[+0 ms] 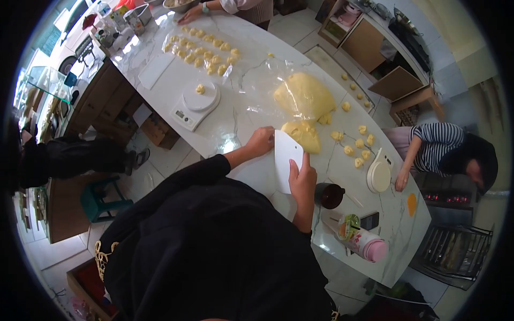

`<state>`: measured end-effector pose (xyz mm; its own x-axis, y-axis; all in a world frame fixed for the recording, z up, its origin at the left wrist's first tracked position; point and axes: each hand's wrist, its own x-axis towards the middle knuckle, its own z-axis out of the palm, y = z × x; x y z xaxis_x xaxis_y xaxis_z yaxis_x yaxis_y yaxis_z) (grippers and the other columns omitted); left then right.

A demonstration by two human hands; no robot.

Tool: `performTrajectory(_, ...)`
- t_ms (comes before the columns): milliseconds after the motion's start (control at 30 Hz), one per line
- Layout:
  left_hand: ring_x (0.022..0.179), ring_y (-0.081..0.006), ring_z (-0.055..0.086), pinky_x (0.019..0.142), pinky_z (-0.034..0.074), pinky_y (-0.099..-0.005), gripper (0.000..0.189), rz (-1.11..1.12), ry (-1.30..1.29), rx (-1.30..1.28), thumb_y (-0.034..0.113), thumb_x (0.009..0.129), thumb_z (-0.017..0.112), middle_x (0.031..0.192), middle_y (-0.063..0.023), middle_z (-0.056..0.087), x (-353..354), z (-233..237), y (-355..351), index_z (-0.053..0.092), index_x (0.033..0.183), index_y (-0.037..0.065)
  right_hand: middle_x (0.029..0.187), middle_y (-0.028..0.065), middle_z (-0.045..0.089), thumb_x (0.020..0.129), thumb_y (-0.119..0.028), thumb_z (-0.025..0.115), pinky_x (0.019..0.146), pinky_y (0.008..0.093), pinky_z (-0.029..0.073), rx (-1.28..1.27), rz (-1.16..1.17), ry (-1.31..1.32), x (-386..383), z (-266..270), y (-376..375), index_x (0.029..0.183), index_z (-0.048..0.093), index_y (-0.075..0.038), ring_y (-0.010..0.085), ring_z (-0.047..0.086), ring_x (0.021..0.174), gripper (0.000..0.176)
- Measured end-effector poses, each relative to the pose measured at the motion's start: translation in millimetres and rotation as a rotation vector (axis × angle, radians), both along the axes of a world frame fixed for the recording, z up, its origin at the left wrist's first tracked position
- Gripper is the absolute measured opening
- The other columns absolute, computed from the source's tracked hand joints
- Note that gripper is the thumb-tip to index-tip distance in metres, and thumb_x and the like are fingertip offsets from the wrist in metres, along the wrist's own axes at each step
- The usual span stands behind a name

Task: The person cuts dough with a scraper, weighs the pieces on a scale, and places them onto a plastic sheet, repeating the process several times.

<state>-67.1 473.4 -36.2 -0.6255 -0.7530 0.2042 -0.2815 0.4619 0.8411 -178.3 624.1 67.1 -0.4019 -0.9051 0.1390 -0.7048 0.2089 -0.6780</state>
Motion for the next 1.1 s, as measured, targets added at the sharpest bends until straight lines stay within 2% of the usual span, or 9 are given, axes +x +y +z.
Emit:
performTrajectory(267,0.068,-0.0373,0.057,0.061,0.046,-0.0391,0.004,0.067,0.050,-0.016,-0.001,0.067,0.058,0.072,-0.0173,0.057,17,0,5,0.056,0.069,-0.003,0.065,0.0251,0.057,0.088,-0.023,0.054,0.054,0.0502,0.040,0.033,0.056,-0.004,5,-15,-10,0.104,0.048,0.002,0.0443,0.056,0.063,0.029)
performTrajectory(367,0.067,-0.0351,0.058,0.061,0.047,-0.0373,0.007,0.038,0.051,-0.012,0.000,0.068,0.062,0.071,-0.0169,0.059,22,-4,5,0.058,0.072,-0.004,0.066,0.0244,0.058,0.088,-0.022,0.052,0.055,0.0507,0.041,0.048,0.015,0.037,8,-18,-17,0.107,0.046,-0.001,0.0438,0.057,0.064,0.029)
performTrajectory(433,0.063,-0.0309,0.059,0.059,0.047,-0.0354,0.014,0.025,0.198,0.084,0.004,0.067,0.067,0.070,-0.0162,0.060,25,-2,8,0.061,0.078,-0.003,0.066,0.0240,0.059,0.089,-0.022,0.052,0.055,0.0509,0.042,0.041,-0.027,0.060,12,-16,-22,0.109,0.045,-0.002,0.0436,0.057,0.064,0.030)
performTrajectory(600,0.063,-0.0289,0.060,0.059,0.048,-0.0338,0.015,0.022,0.133,0.045,0.006,0.069,0.069,0.072,-0.0148,0.061,26,-3,8,0.063,0.080,-0.002,0.067,0.0215,0.061,0.089,-0.023,0.050,0.056,0.0504,0.045,0.263,-0.012,0.289,25,0,-38,0.116,0.040,-0.006,0.0410,0.060,0.064,0.033)
performTrajectory(700,0.063,-0.0306,0.059,0.058,0.048,-0.0350,0.012,-0.011,0.079,-0.033,0.007,0.070,0.068,0.072,-0.0134,0.060,31,-3,4,0.062,0.078,0.000,0.070,0.0208,0.062,0.089,-0.022,0.050,0.057,0.0502,0.046,0.297,0.016,0.280,32,-2,-48,0.114,0.040,-0.007,0.0404,0.061,0.065,0.031)
performTrajectory(833,0.065,-0.0328,0.058,0.058,0.047,-0.0375,0.007,-0.050,0.045,-0.163,0.007,0.072,0.065,0.071,-0.0124,0.058,29,-4,3,0.061,0.074,0.002,0.074,0.0196,0.064,0.084,-0.016,0.052,0.059,0.0482,0.048,0.457,0.114,0.410,41,-12,-68,0.111,0.041,-0.006,0.0381,0.063,0.067,0.031)
performTrajectory(867,0.065,-0.0322,0.058,0.058,0.047,-0.0369,0.006,-0.039,-0.027,-0.197,0.008,0.072,0.064,0.071,-0.0125,0.059,28,-4,2,0.060,0.073,0.002,0.073,0.0181,0.064,0.080,-0.013,0.053,0.059,0.0468,0.048,0.369,0.144,0.435,44,-16,-73,0.112,0.042,-0.006,0.0366,0.063,0.068,0.034)
performTrajectory(1033,0.068,-0.0271,0.061,0.062,0.049,-0.0358,0.009,-0.091,-0.056,-0.051,0.009,0.075,0.064,0.071,-0.0100,0.062,42,9,-13,0.063,0.080,0.002,0.072,0.0169,0.063,0.080,-0.014,0.056,0.059,0.0456,0.048,0.353,0.091,0.459,27,-18,-109,0.115,0.044,-0.005,0.0357,0.063,0.069,0.037)
performTrajectory(1100,0.071,-0.0210,0.064,0.062,0.049,-0.0333,0.013,0.142,0.209,0.114,0.010,0.080,0.062,0.082,-0.0091,0.066,57,28,-27,0.065,0.089,0.001,0.077,0.0207,0.063,0.084,-0.019,0.055,0.063,0.0483,0.047,0.332,-0.005,0.297,7,-20,-96,0.118,0.042,-0.007,0.0392,0.062,0.072,0.039)
